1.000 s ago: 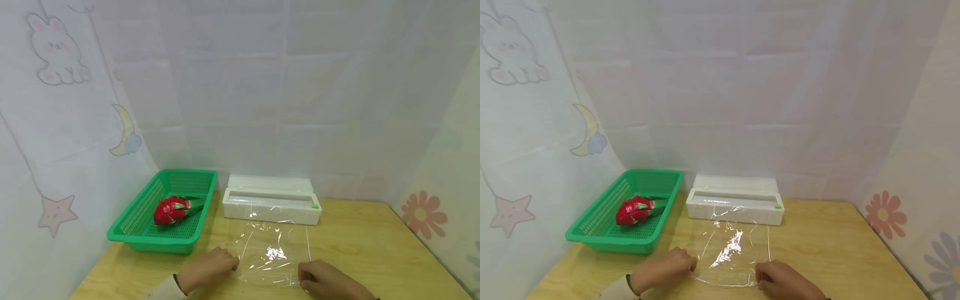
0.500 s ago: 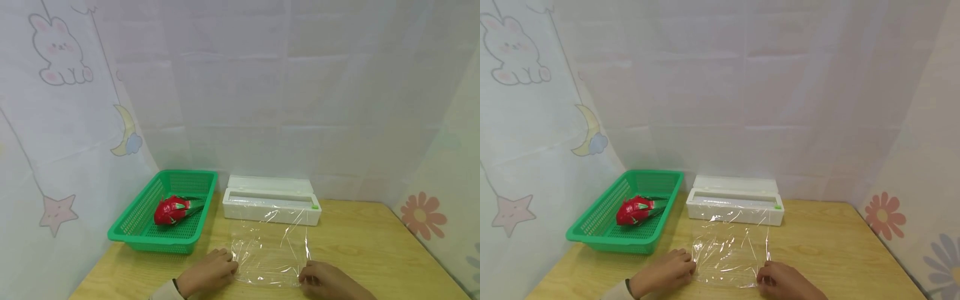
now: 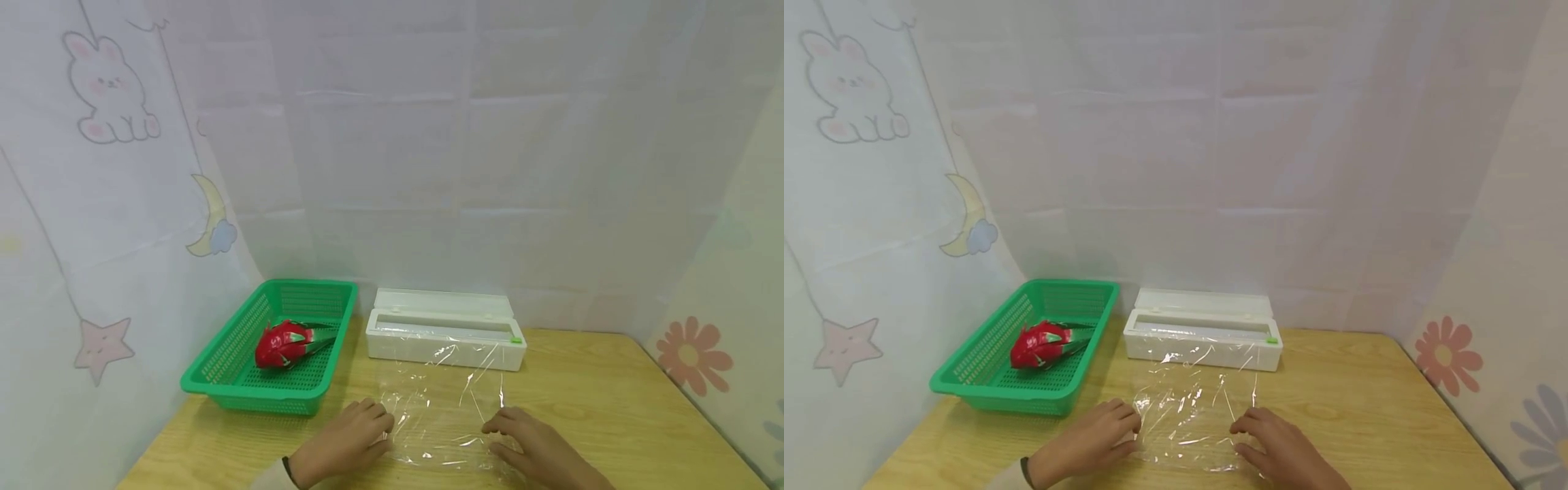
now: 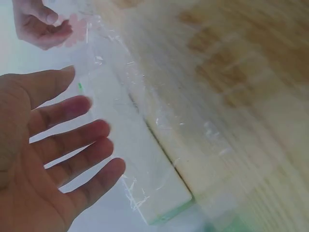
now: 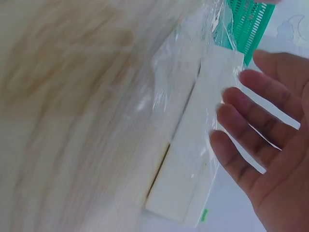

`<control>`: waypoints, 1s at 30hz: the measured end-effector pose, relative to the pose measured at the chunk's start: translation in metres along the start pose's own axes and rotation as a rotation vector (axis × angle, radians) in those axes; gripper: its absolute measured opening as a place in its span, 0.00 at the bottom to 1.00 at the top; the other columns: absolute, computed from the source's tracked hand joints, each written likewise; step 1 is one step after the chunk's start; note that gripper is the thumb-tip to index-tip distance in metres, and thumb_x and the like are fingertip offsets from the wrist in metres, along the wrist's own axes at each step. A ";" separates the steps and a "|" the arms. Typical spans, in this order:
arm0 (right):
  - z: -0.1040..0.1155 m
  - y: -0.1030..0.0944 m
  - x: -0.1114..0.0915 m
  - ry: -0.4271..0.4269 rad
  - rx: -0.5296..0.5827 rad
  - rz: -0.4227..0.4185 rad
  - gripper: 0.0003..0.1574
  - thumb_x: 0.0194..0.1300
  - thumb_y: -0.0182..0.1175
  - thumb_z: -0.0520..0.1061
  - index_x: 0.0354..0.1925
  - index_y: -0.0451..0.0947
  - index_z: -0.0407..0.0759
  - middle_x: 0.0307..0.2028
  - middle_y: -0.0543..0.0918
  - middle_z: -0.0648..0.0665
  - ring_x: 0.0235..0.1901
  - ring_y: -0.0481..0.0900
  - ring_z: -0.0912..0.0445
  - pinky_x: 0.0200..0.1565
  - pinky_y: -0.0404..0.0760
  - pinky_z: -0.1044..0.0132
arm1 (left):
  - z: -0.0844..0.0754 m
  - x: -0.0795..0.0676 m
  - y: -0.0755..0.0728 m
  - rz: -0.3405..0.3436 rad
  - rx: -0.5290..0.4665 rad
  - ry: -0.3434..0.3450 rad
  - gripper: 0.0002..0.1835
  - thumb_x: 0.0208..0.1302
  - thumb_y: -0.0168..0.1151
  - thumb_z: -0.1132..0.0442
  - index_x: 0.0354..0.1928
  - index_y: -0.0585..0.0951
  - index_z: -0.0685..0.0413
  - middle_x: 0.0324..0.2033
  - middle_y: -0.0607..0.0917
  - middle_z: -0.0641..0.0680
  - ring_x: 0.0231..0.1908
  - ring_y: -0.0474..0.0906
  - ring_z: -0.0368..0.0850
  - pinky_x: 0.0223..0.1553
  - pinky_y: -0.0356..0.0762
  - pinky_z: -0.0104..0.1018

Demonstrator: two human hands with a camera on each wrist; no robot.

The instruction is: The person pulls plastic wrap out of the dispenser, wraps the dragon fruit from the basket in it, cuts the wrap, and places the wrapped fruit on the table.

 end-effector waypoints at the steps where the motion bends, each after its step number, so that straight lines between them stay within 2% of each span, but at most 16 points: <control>1: 0.003 -0.002 0.003 -0.017 -0.032 -0.027 0.14 0.62 0.70 0.44 0.47 0.83 0.50 0.44 0.79 0.58 0.41 0.79 0.63 0.38 0.81 0.65 | 0.000 0.001 -0.003 -0.016 -0.007 -0.006 0.09 0.65 0.67 0.52 0.37 0.78 0.45 0.33 0.77 0.42 0.38 0.72 0.37 0.38 0.71 0.28; 5: 0.008 -0.007 0.014 -0.020 -0.092 -0.093 0.21 0.60 0.71 0.43 0.53 0.80 0.47 0.49 0.81 0.54 0.46 0.80 0.58 0.42 0.83 0.61 | 0.002 0.006 -0.010 -0.055 -0.024 -0.043 0.13 0.65 0.67 0.51 0.46 0.78 0.48 0.42 0.80 0.45 0.46 0.76 0.41 0.45 0.76 0.35; 9: 0.006 -0.010 0.024 0.020 -0.058 -0.113 0.28 0.61 0.71 0.43 0.59 0.77 0.44 0.54 0.80 0.52 0.51 0.79 0.56 0.45 0.83 0.60 | 0.007 0.011 -0.016 -0.074 -0.020 -0.091 0.21 0.65 0.67 0.49 0.53 0.77 0.51 0.50 0.80 0.49 0.51 0.76 0.45 0.49 0.78 0.40; 15: 0.000 -0.019 0.034 0.039 -0.053 -0.200 0.35 0.56 0.74 0.42 0.61 0.75 0.41 0.56 0.79 0.50 0.54 0.78 0.54 0.50 0.81 0.64 | 0.012 0.017 -0.027 -0.110 -0.037 -0.116 0.27 0.66 0.65 0.45 0.59 0.75 0.54 0.53 0.79 0.51 0.53 0.77 0.47 0.54 0.78 0.42; 22: -0.007 -0.019 0.048 0.087 -0.040 -0.198 0.35 0.58 0.74 0.44 0.62 0.74 0.42 0.56 0.80 0.47 0.55 0.78 0.50 0.49 0.82 0.53 | 0.025 0.016 -0.040 -0.160 -0.071 -0.172 0.31 0.66 0.65 0.44 0.63 0.73 0.55 0.55 0.79 0.52 0.56 0.76 0.48 0.54 0.79 0.43; 30: -0.006 -0.021 0.061 0.101 -0.010 -0.203 0.35 0.59 0.73 0.47 0.62 0.74 0.40 0.57 0.80 0.48 0.55 0.78 0.48 0.50 0.81 0.49 | 0.035 0.015 -0.049 -0.199 -0.065 -0.201 0.33 0.66 0.64 0.43 0.65 0.72 0.56 0.57 0.79 0.54 0.58 0.76 0.49 0.55 0.78 0.45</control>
Point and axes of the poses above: each hand's wrist, its own x-axis towards the middle knuckle, its own y-axis out of the palm, z = x × y, the point moved 10 cm from there along x, towards the middle knuckle
